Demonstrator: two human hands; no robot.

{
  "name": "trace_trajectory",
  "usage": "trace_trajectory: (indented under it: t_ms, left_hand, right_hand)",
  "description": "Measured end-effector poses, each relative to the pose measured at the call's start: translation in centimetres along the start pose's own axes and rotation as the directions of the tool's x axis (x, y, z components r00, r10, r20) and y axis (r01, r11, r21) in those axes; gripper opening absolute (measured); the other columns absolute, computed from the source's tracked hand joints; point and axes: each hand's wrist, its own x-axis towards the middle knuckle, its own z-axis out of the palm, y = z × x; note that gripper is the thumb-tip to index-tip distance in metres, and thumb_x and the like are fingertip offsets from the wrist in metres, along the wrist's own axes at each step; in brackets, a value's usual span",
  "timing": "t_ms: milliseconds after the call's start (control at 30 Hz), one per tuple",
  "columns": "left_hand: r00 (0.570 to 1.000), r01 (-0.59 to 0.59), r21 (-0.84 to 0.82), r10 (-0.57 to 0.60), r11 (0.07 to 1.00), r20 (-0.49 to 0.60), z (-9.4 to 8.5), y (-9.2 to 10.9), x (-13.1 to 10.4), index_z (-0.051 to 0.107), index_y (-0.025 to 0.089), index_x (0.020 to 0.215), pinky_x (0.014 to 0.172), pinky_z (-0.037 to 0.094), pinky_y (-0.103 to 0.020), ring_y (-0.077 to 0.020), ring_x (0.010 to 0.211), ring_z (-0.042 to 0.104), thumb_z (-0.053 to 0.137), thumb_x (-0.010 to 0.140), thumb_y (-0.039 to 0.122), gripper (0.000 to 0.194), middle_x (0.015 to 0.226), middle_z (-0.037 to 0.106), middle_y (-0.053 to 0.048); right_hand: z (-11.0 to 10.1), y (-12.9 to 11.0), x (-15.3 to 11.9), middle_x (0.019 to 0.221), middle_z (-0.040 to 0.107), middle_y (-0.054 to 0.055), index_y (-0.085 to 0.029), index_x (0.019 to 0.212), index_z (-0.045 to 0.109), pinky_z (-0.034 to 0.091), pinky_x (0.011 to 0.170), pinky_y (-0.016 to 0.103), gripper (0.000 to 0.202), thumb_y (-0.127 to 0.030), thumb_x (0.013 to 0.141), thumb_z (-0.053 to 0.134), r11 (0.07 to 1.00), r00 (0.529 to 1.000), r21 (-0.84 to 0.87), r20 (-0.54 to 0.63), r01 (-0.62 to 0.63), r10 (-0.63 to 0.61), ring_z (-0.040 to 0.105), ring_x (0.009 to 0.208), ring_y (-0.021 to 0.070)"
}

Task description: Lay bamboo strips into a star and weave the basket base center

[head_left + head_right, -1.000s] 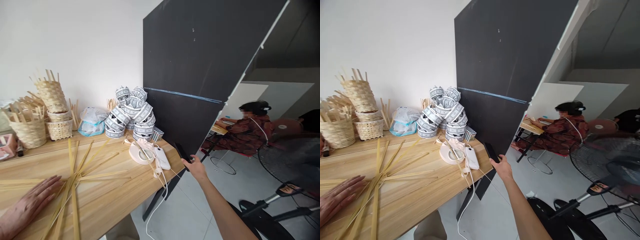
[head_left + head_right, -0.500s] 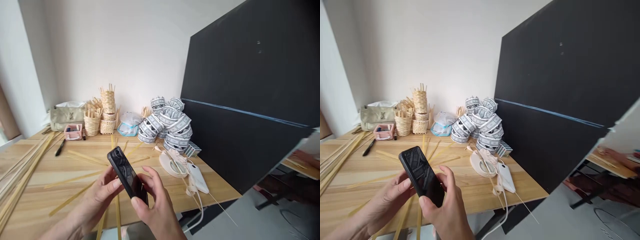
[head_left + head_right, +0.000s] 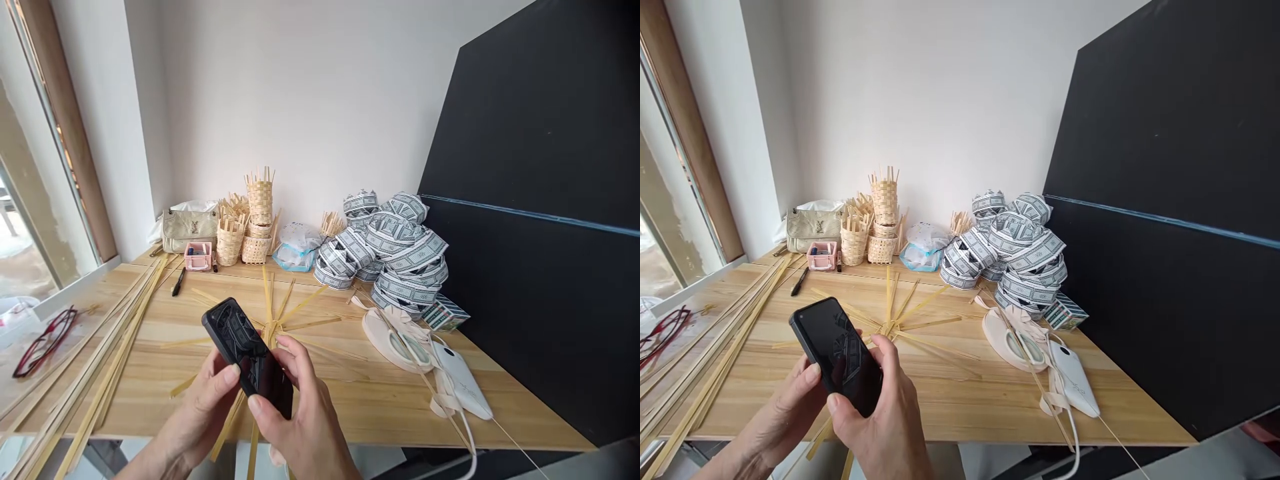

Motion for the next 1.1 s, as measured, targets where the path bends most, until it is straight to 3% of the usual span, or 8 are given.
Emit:
trace_trajectory:
  t_ms: [167,267,433,567,733,900,1100]
  left_hand:
    - [0.999,-0.021,-0.033,0.020,0.999,-0.025,-0.4,0.1,0.2,0.053,0.018,0.113,0.098,0.029,-0.042,-0.0319,0.114,0.041,0.069,0.064,0.038,0.055,0.118,0.055,-0.010]
    - [1.000,0.012,-0.089,-0.014,0.996,-0.026,0.1,0.1,0.1,0.052,0.020,0.114,0.098,0.029,-0.039,-0.0293,0.115,0.042,0.065,0.069,0.038,0.050,0.119,0.054,-0.008]
    - [0.993,0.105,-0.323,-0.116,0.940,-0.015,0.3,-1.0,0.0,0.055,0.020,0.113,0.101,0.029,-0.036,-0.0244,0.113,0.046,0.045,0.079,0.054,0.048,0.117,0.056,-0.007]
    - [0.987,0.106,-0.416,-0.145,0.903,-0.065,-0.4,-1.2,0.6,0.058,0.021,0.109,0.102,0.027,-0.034,-0.0217,0.111,0.048,0.038,0.082,0.054,0.048,0.113,0.059,-0.005]
    - [0.988,0.122,-0.428,-0.152,0.895,-0.036,-1.0,-0.1,1.1,0.054,0.021,0.114,0.100,0.029,-0.041,-0.0244,0.110,0.049,0.035,0.083,0.055,0.050,0.115,0.058,-0.007]
    - [0.988,0.128,-0.384,-0.152,0.915,-0.033,-1.3,0.3,1.0,0.051,0.017,0.118,0.099,0.030,-0.045,-0.0276,0.111,0.048,0.035,0.083,0.054,0.053,0.113,0.059,-0.010]
    - [0.987,0.130,-0.398,-0.156,0.908,-0.032,-1.2,0.4,1.1,0.052,0.017,0.117,0.099,0.030,-0.044,-0.0270,0.113,0.046,0.033,0.084,0.053,0.052,0.114,0.058,-0.010]
  right_hand:
    - [0.9,0.7,0.3,0.101,0.061,0.004,-0.024,0.117,0.040,0.048,0.075,0.029,0.062,-0.022,0.057,0.057,0.999,0.999,-0.030,-0.015,0.041,-0.041,0.059,0.087,0.0195]
    - [1.2,1.1,0.7,0.103,0.060,0.006,-0.022,0.118,0.039,0.048,0.076,0.032,0.066,-0.023,0.056,0.059,0.987,0.994,-0.139,-0.072,0.077,-0.088,0.058,0.091,0.0221]
    - [2.1,1.5,1.1,0.110,0.056,0.011,-0.019,0.121,0.040,0.044,0.084,0.041,0.068,-0.025,0.058,0.064,0.885,0.950,-0.420,-0.138,0.201,-0.281,0.053,0.101,0.0279]
    - [3.1,2.2,0.7,0.119,0.050,0.013,-0.021,0.126,0.036,0.043,0.086,0.046,0.071,-0.028,0.062,0.066,0.836,0.930,-0.482,-0.104,0.262,-0.352,0.048,0.107,0.0310]
    - [2.5,2.8,0.3,0.124,0.048,0.011,-0.021,0.130,0.031,0.044,0.087,0.041,0.064,-0.027,0.072,0.057,0.912,0.955,-0.314,-0.050,0.264,-0.294,0.047,0.111,0.0266]
    - [1.6,3.7,0.5,0.117,0.055,0.010,-0.019,0.126,0.039,0.046,0.086,0.035,0.049,-0.027,0.079,0.049,0.989,0.993,-0.102,-0.037,0.107,-0.111,0.052,0.106,0.0222]
    - [1.2,3.7,0.8,0.118,0.055,0.010,-0.018,0.121,0.047,0.044,0.088,0.031,0.043,-0.038,0.084,0.040,0.998,0.999,0.037,0.028,-0.044,0.043,0.051,0.108,0.0203]
